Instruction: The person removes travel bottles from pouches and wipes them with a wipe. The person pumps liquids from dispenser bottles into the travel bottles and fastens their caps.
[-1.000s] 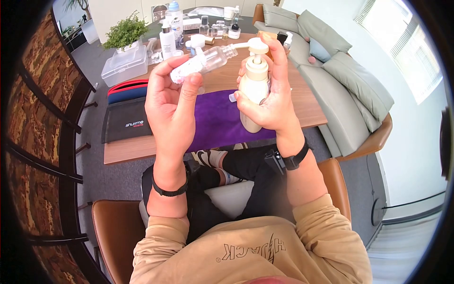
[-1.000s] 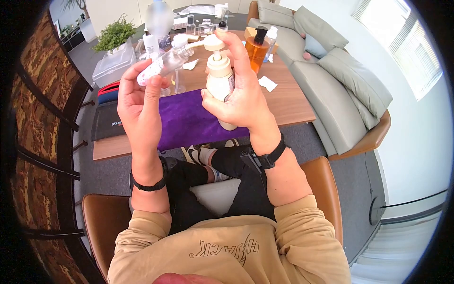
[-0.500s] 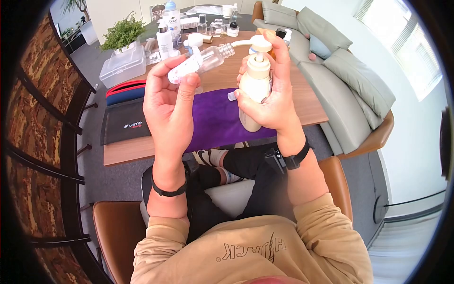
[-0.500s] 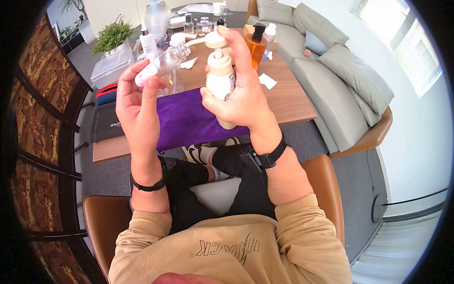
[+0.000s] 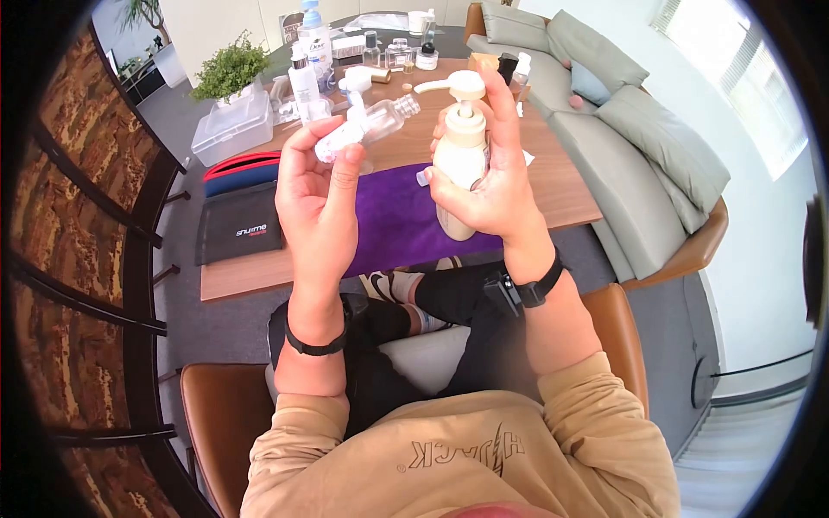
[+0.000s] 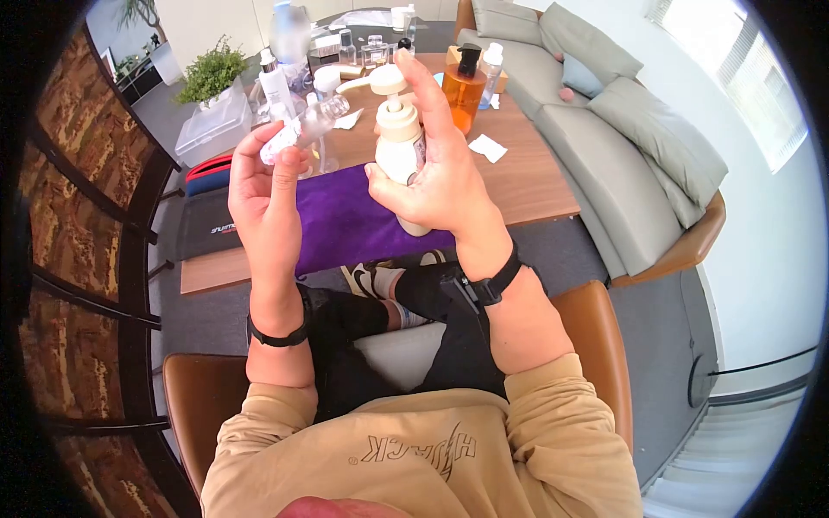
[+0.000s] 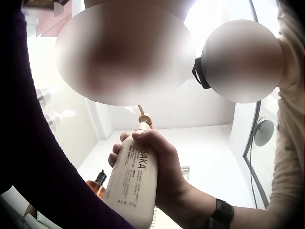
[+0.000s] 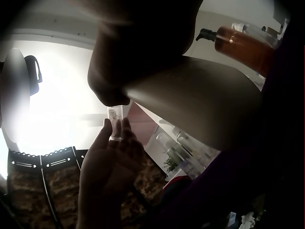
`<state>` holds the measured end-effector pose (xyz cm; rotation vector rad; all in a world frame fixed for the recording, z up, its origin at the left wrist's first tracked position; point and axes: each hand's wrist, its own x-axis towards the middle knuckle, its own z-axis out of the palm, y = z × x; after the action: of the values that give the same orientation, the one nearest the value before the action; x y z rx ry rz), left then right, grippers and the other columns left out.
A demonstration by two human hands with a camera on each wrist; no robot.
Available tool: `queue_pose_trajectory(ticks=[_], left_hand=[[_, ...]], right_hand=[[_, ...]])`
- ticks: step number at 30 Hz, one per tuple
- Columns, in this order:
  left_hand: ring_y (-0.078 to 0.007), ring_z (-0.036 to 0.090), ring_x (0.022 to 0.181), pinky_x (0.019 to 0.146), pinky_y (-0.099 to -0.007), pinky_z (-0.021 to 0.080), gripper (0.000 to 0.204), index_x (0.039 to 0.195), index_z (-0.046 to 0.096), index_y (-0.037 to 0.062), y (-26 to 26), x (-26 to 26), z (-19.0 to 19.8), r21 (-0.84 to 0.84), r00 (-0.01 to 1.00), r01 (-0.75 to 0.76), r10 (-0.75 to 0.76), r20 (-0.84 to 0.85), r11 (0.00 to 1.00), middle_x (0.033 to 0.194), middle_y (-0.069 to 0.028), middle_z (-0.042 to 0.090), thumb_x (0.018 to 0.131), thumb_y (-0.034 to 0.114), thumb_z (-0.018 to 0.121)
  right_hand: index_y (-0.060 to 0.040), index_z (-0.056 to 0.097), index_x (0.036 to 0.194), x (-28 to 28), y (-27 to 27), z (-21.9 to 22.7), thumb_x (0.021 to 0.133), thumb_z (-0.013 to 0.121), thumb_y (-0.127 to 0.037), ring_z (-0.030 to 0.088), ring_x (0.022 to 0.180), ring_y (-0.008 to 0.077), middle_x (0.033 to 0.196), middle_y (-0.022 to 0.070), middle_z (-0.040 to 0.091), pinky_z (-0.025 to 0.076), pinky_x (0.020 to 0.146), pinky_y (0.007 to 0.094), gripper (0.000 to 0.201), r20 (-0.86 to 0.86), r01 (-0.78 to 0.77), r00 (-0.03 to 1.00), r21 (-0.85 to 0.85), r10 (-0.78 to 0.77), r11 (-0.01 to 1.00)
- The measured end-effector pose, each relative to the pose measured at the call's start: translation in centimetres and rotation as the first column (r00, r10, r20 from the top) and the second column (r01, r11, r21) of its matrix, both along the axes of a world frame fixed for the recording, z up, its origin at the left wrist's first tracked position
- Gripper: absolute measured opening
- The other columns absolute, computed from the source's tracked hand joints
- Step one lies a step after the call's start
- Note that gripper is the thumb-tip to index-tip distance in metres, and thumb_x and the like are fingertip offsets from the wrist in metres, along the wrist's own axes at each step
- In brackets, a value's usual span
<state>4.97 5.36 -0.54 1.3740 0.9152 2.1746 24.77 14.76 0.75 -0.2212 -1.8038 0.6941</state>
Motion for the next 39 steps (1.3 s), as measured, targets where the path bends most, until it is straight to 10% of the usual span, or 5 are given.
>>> queue_pose_trajectory(ticks=[8, 17, 28, 29, 39], left_hand=[[-0.0184, 0.076, 0.111, 0.103, -0.0366, 0.062, 0.033, 0.138, 0.065, -0.0024, -0.9, -0.9, -1.5, -0.136, 0.965, 0.053, -0.016, 0.261, 0.989, 0.129, -0.0133, 0.078, 0.113, 0.013, 0.078], [-0.0241, 0.078, 0.125, 0.104, -0.0345, 0.063, 0.041, 0.149, 0.054, -0.0056, -1.5, -2.5, -5.9, -0.198, 0.988, 0.019, 0.012, 0.156, 0.980, 0.137, -0.0163, 0.071, 0.113, 0.001, 0.071], [-0.0179, 0.077, 0.116, 0.104, -0.0342, 0.060, 0.039, 0.147, 0.064, -0.0039, -1.2, -2.1, -7.0, -0.317, 0.936, -0.112, -0.007, -0.353, 0.942, 0.121, -0.0085, 0.076, 0.110, 0.001, 0.074], [-0.0180, 0.077, 0.115, 0.103, -0.0345, 0.061, 0.038, 0.146, 0.064, -0.0044, -1.1, -2.1, -7.1, -0.308, 0.921, -0.152, 0.021, -0.389, 0.939, 0.121, -0.0092, 0.077, 0.110, 0.001, 0.074], [-0.0403, 0.072, 0.113, 0.099, -0.0502, 0.057, 0.035, 0.136, 0.071, 0.0023, -1.6, -1.1, -6.0, -0.269, 0.761, -0.413, 0.168, -0.627, 0.870, 0.116, -0.0171, 0.074, 0.104, 0.014, 0.079]], right_hand=[[-0.0029, 0.048, 0.159, 1.1, 0.5, -0.2, 0.087, 0.095, -0.017, 0.071, 0.111, 0.0191, 0.120, 0.0107, 0.072, 0.060, 0.097, 0.0377, 0.087, 0.076, 0.080, 0.994, -0.018, -0.078, 0.997], [-0.0004, 0.051, 0.144, 2.8, 0.5, 1.8, 0.119, 0.059, -0.012, 0.071, 0.109, 0.0164, 0.125, 0.0097, 0.071, 0.059, 0.097, 0.0355, 0.029, -0.121, -0.087, 0.990, -0.161, 0.068, 0.983], [0.0066, 0.044, 0.158, -3.6, 8.5, 6.5, 0.114, 0.074, -0.038, 0.074, 0.123, 0.0277, 0.140, 0.0251, 0.075, 0.059, 0.106, 0.0397, 0.070, 0.151, 0.401, 0.906, -0.016, -0.394, 0.916], [0.0077, 0.044, 0.153, -4.0, 8.1, 6.5, 0.112, 0.072, -0.044, 0.076, 0.127, 0.0454, 0.134, 0.0349, 0.075, 0.058, 0.110, 0.0500, 0.072, 0.194, 0.443, 0.876, 0.037, -0.441, 0.896], [0.0144, 0.044, 0.154, -6.3, 10.6, 4.4, 0.114, 0.071, -0.055, 0.076, 0.121, 0.0318, 0.129, 0.0308, 0.076, 0.060, 0.103, 0.0426, 0.084, 0.375, 0.494, 0.811, -0.028, -0.449, 0.869]])
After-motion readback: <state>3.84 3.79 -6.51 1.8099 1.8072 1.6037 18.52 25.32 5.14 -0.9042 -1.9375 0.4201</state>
